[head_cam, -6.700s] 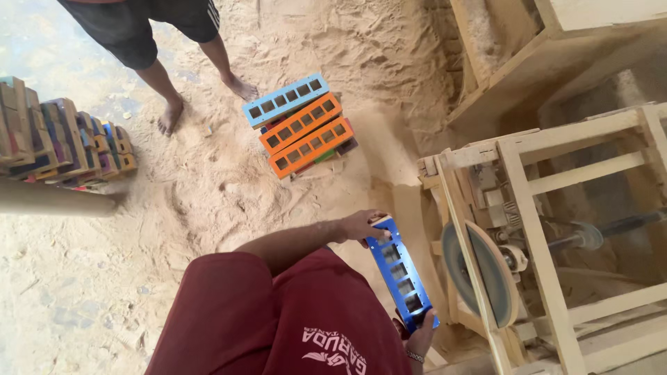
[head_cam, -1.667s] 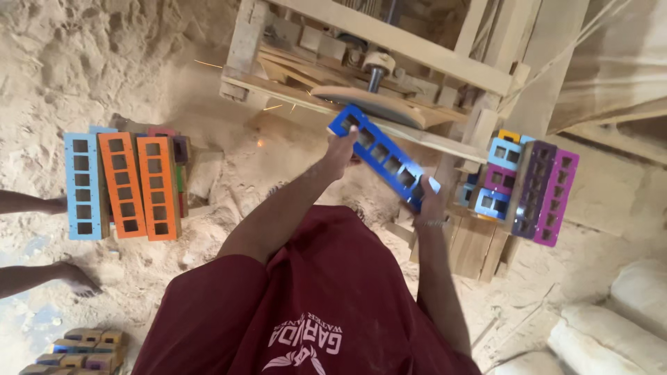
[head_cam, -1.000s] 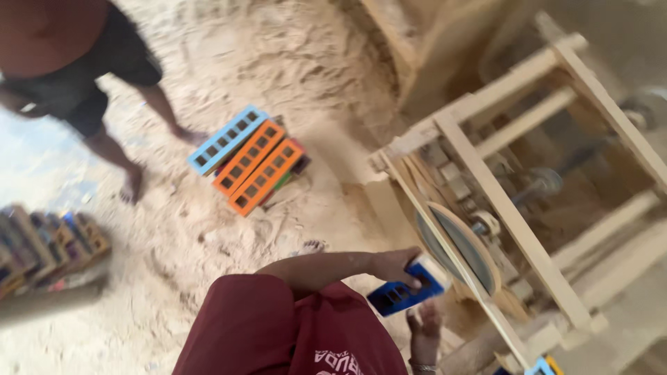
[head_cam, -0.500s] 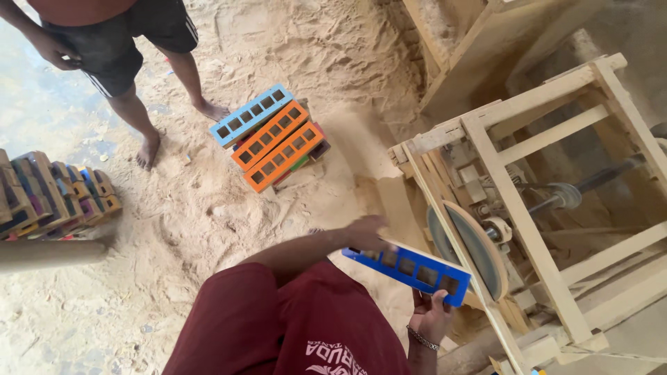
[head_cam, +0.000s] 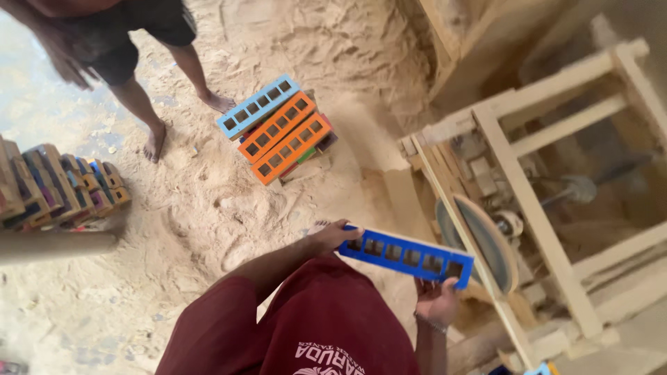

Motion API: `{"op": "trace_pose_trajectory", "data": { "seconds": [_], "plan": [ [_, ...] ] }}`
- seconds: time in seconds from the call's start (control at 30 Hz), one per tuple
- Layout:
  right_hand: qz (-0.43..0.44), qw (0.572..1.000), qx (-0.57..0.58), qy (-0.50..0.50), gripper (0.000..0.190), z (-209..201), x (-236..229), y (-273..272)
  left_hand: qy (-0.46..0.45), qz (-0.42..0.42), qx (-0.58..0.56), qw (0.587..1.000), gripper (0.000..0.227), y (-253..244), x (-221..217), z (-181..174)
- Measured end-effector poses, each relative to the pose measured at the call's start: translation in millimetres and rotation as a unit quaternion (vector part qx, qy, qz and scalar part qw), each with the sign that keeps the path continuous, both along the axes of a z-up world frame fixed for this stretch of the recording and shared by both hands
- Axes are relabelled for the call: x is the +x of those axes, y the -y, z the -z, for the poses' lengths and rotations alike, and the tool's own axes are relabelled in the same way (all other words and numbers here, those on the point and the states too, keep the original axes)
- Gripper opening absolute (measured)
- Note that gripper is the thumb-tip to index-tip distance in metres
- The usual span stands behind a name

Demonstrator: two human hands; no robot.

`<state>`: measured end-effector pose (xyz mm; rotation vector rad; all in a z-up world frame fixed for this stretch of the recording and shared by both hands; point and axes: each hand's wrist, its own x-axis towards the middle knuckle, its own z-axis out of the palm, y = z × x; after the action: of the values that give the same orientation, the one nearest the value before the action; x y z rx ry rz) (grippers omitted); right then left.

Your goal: The person repeatedly presses the edges of colorful plastic molds against a rotating grinding wheel to smooth them. After each mold, the person places it on a nearby stack and picks up the next one from a pile on the floor.

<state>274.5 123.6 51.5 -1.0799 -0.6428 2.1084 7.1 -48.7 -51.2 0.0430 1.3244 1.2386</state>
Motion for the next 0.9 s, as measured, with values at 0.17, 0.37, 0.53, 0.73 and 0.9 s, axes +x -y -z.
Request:
{"op": "trace_pose_trajectory", "data": {
  "seconds": [0.17,0.37,0.53,0.73,0.9],
  "plan": [
    [0.004,0.992,-0.039,0.121,0.067,18.3,-4.7,-21.5,-0.165,0.023,0.021,0.986,0.043,-4.7,13.2,13.2],
    [0.073,0.985,-0.005,0.158,0.053,47.6,-25.4,-40.9,0.055,0.017,0.038,0.998,0.043,9.2,13.2,-40.6],
    [0.073,0.969,-0.027,0.236,0.056,38.5,-48.5,-55.3,0.086,-0.003,-0.039,0.996,0.042,-9.2,20.5,-75.4],
    [0.076,0.961,-0.042,0.264,0.058,37.1,-57.1,-63.6,0.110,-0.047,-0.008,0.993,0.042,-18.5,20.8,-72.0],
    [0.097,0.942,-0.063,0.316,0.061,33.4,-66.7,-78.0,0.033,-0.010,-0.058,0.998,0.045,-30.2,27.4,-73.0]
  ]
}}
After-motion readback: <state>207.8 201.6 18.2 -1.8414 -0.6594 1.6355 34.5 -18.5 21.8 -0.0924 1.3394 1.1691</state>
